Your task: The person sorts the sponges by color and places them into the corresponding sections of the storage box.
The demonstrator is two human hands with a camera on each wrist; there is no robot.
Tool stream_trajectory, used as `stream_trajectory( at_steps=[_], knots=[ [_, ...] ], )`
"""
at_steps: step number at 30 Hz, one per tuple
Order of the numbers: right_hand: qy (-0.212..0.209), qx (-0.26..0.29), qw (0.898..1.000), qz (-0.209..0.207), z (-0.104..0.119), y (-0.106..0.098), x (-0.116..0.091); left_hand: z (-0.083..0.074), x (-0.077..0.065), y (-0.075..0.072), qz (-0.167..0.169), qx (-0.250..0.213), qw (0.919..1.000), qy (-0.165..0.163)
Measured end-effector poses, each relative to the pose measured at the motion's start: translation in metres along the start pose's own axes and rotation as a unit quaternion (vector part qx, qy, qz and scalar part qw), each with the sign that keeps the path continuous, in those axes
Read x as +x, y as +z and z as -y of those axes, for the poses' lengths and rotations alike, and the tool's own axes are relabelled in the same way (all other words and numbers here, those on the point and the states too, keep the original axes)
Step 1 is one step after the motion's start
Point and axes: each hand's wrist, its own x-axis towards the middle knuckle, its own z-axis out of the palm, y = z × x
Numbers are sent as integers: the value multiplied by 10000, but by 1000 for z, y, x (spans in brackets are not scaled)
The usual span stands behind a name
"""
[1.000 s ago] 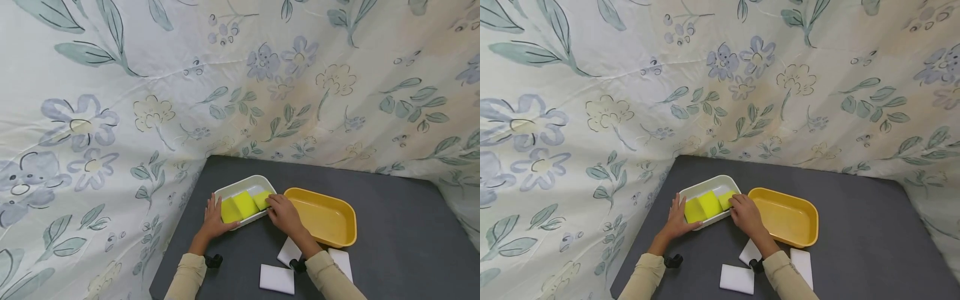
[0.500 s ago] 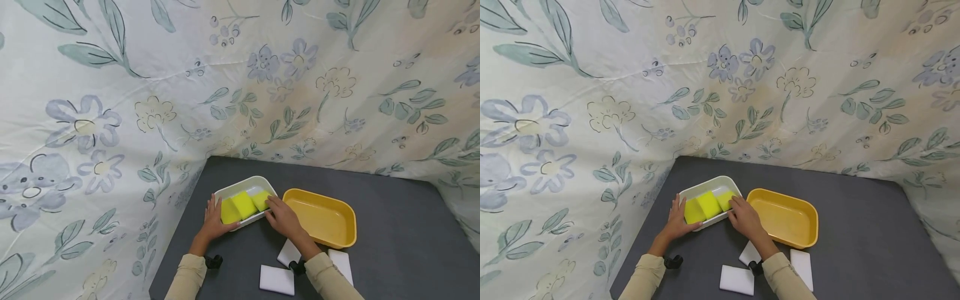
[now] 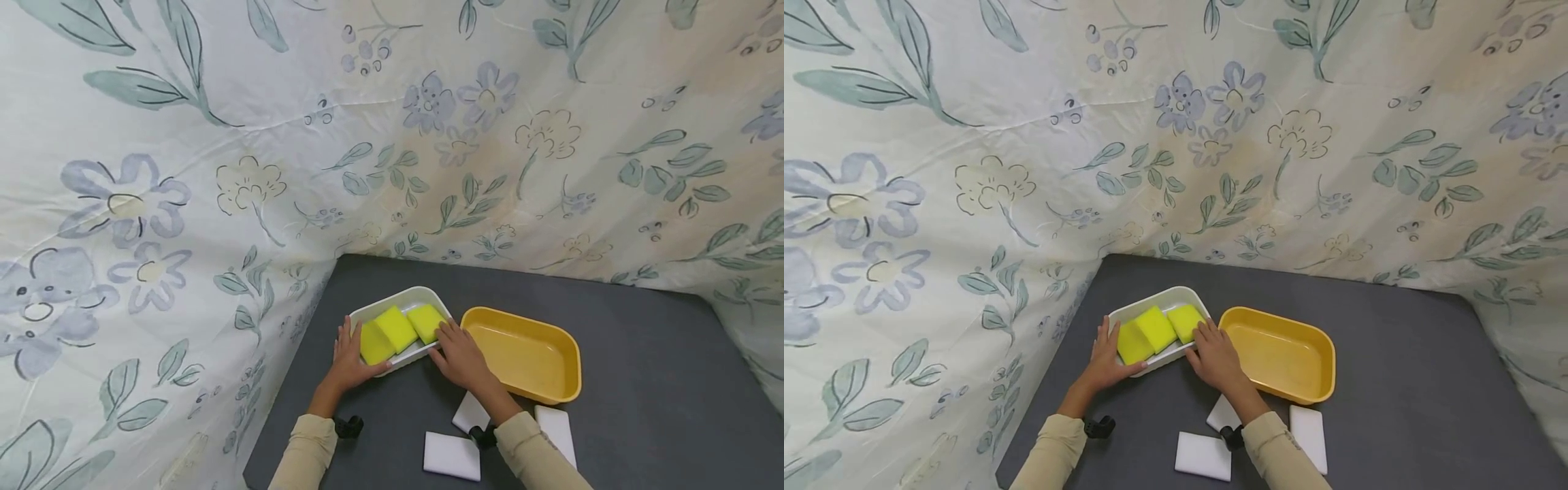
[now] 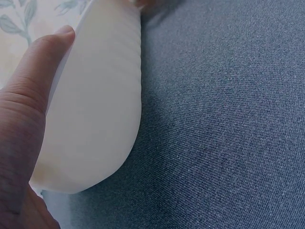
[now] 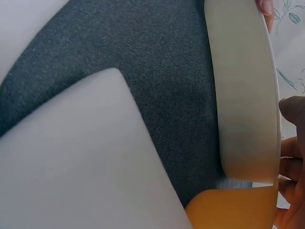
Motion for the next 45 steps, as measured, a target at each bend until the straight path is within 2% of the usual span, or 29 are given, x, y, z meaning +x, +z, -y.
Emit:
stream_trajectory(
  at_steps=[5,9,17,24,31,37,41,45],
  knots=[
    [37,-273,9996,26,5,0,-2,0,-1,-1,127,12,9998,-145],
    [145,-353,9993,1,10,-1,1,2,0,0,87,79,9998,-136],
    [447,-407,9955,724,21,-6,7,4,-2,2,157,24,9998,-143],
    [470,-364,9946,855,30,-1,9,5,-2,2,85,66,9999,-100],
    [885,-360,9858,1377,36,-2,24,6,-1,3,108,126,9998,-131],
    [1063,-325,9806,1612,34,0,32,8,-1,2,61,40,10000,-15],
    [982,-542,9814,1560,33,5,38,7,-1,1,37,-21,10000,1],
    [774,-845,9856,1247,37,10,46,4,-1,0,52,-35,10000,-19]
  ],
)
